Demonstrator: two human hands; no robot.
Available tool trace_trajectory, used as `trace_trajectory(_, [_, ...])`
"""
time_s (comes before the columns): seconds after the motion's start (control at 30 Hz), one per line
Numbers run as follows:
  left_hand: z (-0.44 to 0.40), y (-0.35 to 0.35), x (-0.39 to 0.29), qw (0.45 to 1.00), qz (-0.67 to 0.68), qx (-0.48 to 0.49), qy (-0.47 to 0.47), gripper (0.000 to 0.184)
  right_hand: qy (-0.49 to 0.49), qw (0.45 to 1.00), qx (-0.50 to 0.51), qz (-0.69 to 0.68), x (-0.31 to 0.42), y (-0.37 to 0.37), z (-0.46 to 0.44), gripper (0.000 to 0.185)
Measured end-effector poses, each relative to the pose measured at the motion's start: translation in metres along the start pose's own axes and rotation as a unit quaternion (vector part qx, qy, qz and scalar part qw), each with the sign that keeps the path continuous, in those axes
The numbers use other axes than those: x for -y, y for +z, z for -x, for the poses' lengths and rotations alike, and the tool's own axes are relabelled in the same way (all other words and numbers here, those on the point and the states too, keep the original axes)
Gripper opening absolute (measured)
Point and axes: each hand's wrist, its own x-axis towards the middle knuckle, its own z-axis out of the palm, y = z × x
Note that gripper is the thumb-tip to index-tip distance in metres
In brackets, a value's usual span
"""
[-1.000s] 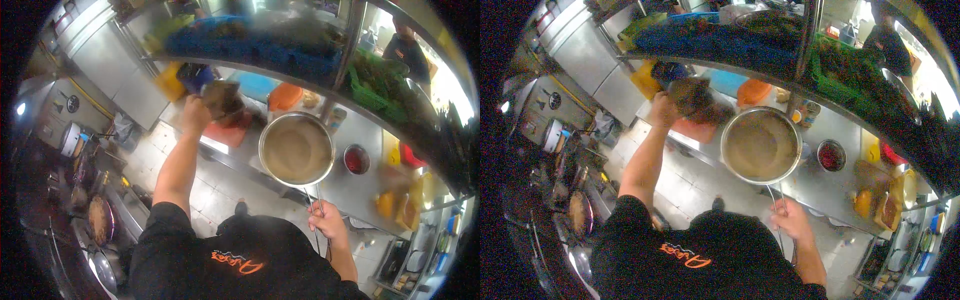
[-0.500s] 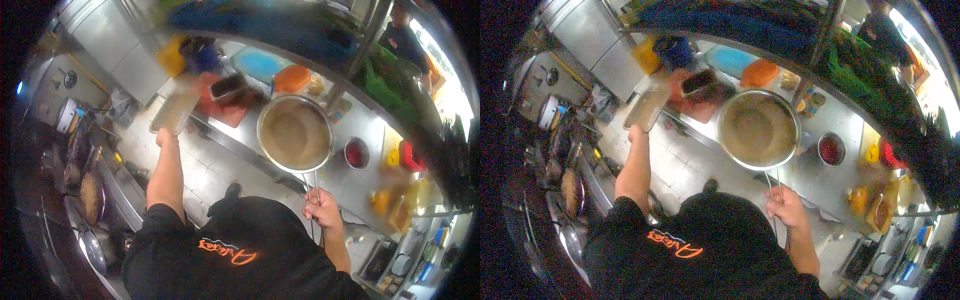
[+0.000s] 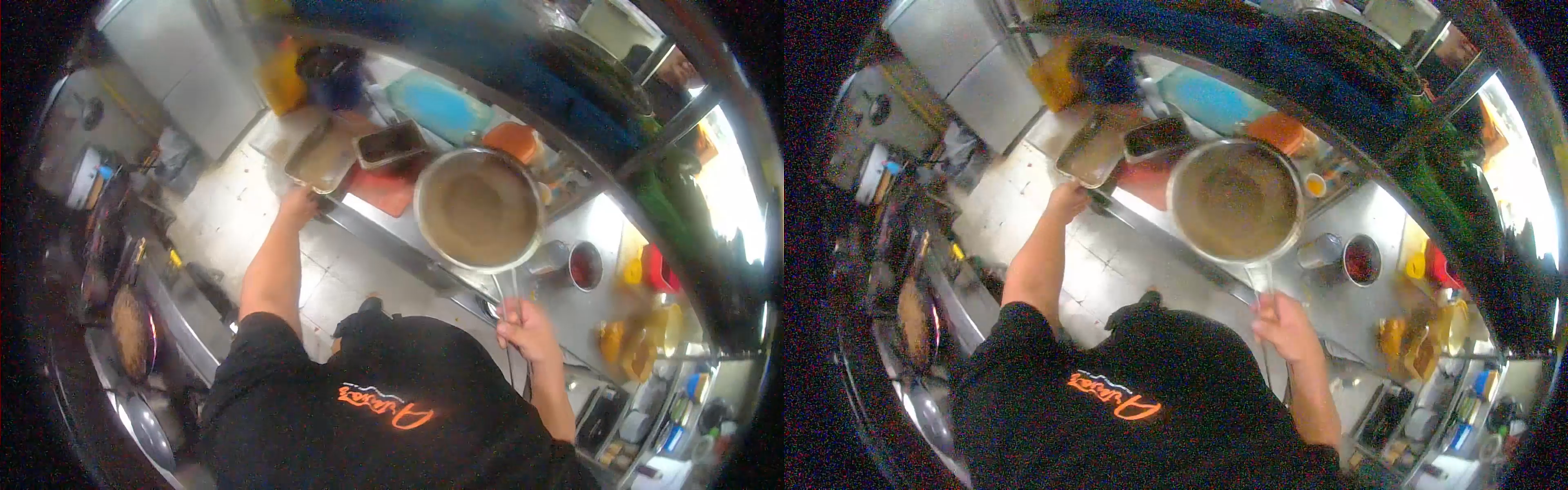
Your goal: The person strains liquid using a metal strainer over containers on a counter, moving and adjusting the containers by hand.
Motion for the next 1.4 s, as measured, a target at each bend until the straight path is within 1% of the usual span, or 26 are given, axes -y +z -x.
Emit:
trace_trajectory(0.03, [0.012,-0.023,-0.05,0.978,-0.187,-0.022,0.086,0.013,0.016,0.999,0.007,0.033,0.015,0.01,-0.015,0.032])
trace_trajectory(0.07, [0.01,-0.01,-0.062,0.999,0.029,-0.022,-0.034,0.012,0.015,0.997,0.024,0.073,0.026,0.019,-0.032,0.035])
trace_trajectory(0.1, [0.005,-0.004,-0.067,0.958,0.24,-0.022,-0.157,0.012,0.012,0.992,0.047,0.114,0.036,0.031,-0.055,0.037])
trace_trajectory(0.13, [0.001,-0.005,-0.064,0.858,0.434,-0.021,-0.273,0.012,-0.008,0.993,0.061,0.105,0.037,0.043,-0.078,0.039])
trace_trajectory(0.17, [-0.002,0.007,-0.032,0.889,0.37,0.033,-0.267,0.019,-0.027,0.992,0.079,0.095,0.033,0.057,-0.103,0.04])
trace_trajectory(0.2, [0.003,0.006,-0.038,0.893,0.335,0.009,-0.3,0.021,-0.046,0.99,0.102,0.085,0.035,0.075,-0.126,0.042])
trace_trajectory(0.23, [0.01,0.008,-0.056,0.894,0.298,-0.017,-0.334,0.024,-0.031,0.989,0.122,0.082,0.044,0.096,-0.146,0.042])
trace_trajectory(0.3, [0.031,0.011,-0.062,0.886,0.321,0.016,-0.334,0.025,0.0,0.983,0.164,0.076,0.062,0.142,-0.187,0.042])
trace_trajectory(0.37, [0.052,0.022,-0.045,0.904,0.287,0.078,-0.307,0.026,-0.019,0.977,0.186,0.107,0.054,0.183,-0.238,0.042])
trace_trajectory(0.43, [0.071,-0.007,-0.078,0.87,0.351,0.103,-0.33,0.028,-0.033,0.972,0.204,0.114,0.031,0.219,-0.286,0.041])
trace_trajectory(0.5, [0.089,-0.018,-0.094,0.853,0.394,0.088,-0.33,0.032,-0.039,0.97,0.217,0.103,0.006,0.248,-0.325,0.038])
trace_trajectory(0.53, [0.095,-0.021,-0.1,0.844,0.416,0.082,-0.33,0.034,-0.04,0.973,0.197,0.11,0.002,0.259,-0.335,0.039])
trace_trajectory(0.63, [0.105,-0.031,-0.105,0.743,0.544,0.159,-0.358,0.035,-0.024,0.985,0.139,0.1,-0.015,0.285,-0.353,0.041])
trace_trajectory(0.73, [0.105,-0.033,-0.114,0.547,0.691,0.258,-0.395,0.043,0.0,0.994,0.102,0.046,-0.035,0.295,-0.37,0.043])
trace_trajectory(0.77, [0.104,-0.034,-0.12,0.544,0.701,0.275,-0.371,0.046,0.003,0.995,0.094,0.042,-0.045,0.294,-0.374,0.044])
trace_trajectory(0.87, [0.099,-0.031,-0.135,0.566,0.685,0.257,-0.379,0.045,0.045,0.995,0.09,0.004,-0.045,0.278,-0.365,0.049])
trace_trajectory(0.9, [0.098,-0.025,-0.14,0.594,0.657,0.247,-0.393,0.041,0.067,0.993,0.093,-0.012,-0.043,0.27,-0.358,0.051])
trace_trajectory(1.0, [0.096,0.006,-0.135,0.633,0.628,0.273,-0.361,0.032,0.002,0.999,0.048,-0.003,-0.071,0.246,-0.361,0.053])
trace_trajectory(1.07, [0.087,0.007,-0.139,0.653,0.602,0.271,-0.371,0.027,-0.09,0.975,-0.187,0.079,-0.084,0.235,-0.372,0.049])
trace_trajectory(1.1, [0.084,0.009,-0.142,0.663,0.588,0.272,-0.376,0.026,-0.113,0.952,-0.262,0.108,-0.075,0.228,-0.374,0.047])
trace_trajectory(1.17, [0.077,0.016,-0.138,0.646,0.599,0.284,-0.379,0.027,-0.133,0.919,-0.347,0.133,-0.051,0.217,-0.385,0.043])
trace_trajectory(1.2, [0.072,0.019,-0.132,0.639,0.603,0.289,-0.38,0.028,-0.126,0.911,-0.369,0.137,-0.039,0.211,-0.394,0.042])
trace_trajectory(1.23, [0.066,0.026,-0.121,0.672,0.56,0.325,-0.36,0.031,-0.11,0.908,-0.38,0.135,-0.028,0.204,-0.406,0.04])
trace_trajectory(1.33, [0.05,0.023,-0.108,0.682,0.545,0.3,-0.384,0.032,-0.04,0.914,-0.386,0.121,-0.005,0.18,-0.432,0.036])
trace_trajectory(1.37, [0.047,0.021,-0.1,0.681,0.56,0.311,-0.355,0.037,-0.026,0.915,-0.381,0.128,0.0,0.173,-0.431,0.035])
trace_trajectory(1.4, [0.045,0.016,-0.102,0.685,0.555,0.304,-0.36,0.036,-0.013,0.915,-0.378,0.141,0.006,0.167,-0.42,0.034])
